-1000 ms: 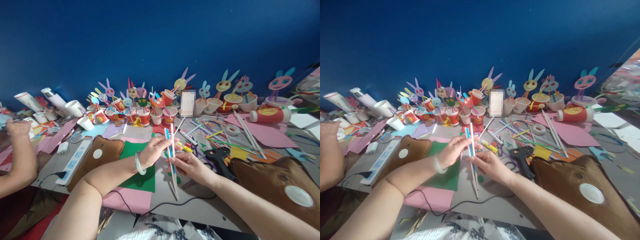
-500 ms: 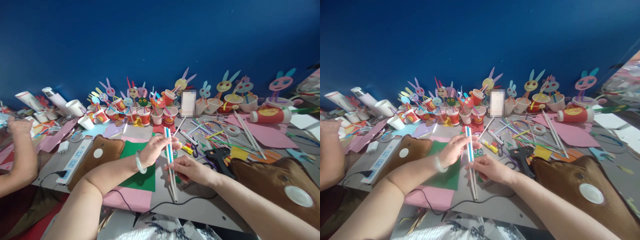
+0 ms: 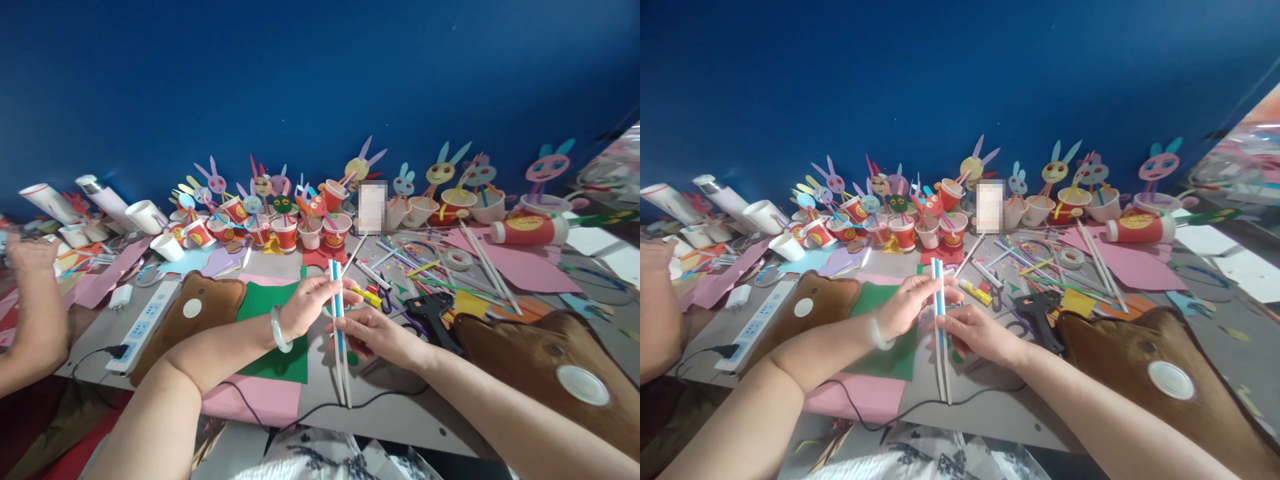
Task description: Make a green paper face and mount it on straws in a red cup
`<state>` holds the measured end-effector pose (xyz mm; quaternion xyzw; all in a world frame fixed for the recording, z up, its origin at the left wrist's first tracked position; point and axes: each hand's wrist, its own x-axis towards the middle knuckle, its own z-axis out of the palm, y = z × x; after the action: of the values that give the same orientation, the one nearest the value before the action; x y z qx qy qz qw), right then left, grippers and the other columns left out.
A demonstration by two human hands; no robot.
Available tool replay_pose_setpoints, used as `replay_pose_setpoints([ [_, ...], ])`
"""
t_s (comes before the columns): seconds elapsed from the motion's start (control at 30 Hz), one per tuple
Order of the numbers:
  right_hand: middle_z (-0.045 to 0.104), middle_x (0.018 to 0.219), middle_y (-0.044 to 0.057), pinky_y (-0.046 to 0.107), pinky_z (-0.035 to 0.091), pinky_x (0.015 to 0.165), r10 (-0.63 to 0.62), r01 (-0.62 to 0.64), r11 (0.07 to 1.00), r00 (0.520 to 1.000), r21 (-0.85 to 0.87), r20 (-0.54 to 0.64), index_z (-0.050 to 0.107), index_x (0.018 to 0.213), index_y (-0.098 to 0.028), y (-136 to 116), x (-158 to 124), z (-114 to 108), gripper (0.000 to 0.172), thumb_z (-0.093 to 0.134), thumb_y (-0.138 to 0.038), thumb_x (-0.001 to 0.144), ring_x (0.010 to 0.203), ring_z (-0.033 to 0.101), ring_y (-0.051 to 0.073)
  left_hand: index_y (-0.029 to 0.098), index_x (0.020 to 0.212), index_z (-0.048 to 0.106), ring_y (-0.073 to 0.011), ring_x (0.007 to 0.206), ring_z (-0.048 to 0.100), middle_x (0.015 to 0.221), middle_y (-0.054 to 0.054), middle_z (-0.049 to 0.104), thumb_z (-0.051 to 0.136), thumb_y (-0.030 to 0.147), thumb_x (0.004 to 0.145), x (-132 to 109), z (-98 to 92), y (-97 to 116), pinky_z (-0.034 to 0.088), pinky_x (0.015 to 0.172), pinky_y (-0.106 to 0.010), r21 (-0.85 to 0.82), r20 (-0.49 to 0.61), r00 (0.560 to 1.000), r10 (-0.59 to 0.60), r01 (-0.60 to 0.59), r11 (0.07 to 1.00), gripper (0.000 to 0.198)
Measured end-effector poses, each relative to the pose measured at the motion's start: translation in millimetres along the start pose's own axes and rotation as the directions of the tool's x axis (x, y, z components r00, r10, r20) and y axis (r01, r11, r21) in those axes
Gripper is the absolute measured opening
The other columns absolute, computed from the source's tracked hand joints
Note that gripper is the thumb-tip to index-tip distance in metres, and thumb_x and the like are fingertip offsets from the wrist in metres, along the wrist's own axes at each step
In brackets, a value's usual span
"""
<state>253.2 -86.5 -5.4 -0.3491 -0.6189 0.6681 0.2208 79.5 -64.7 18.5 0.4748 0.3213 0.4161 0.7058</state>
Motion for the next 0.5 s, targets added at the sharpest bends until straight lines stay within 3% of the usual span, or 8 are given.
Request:
replay_pose_setpoints([
  [0.5,0.072,0.072,0.007,0.022,0.033,0.041,-0.016,0.011,0.998,0.996,-0.062,-0.083,0.069,0.080,-0.013,0.4,0.9,0.6,0.049,0.057,-0.061,0.089,0.044,0.045,0.007,0.013,0.102,0.069,-0.0248,0.082,0.073,0.086,-0.010,0.077,0.071,0.056,0.078,-2.7,7.1,-1.2,0.052,0.067,-0.029,-0.055,-0.075,0.997,-0.006,0.002,0.998,0.049],
])
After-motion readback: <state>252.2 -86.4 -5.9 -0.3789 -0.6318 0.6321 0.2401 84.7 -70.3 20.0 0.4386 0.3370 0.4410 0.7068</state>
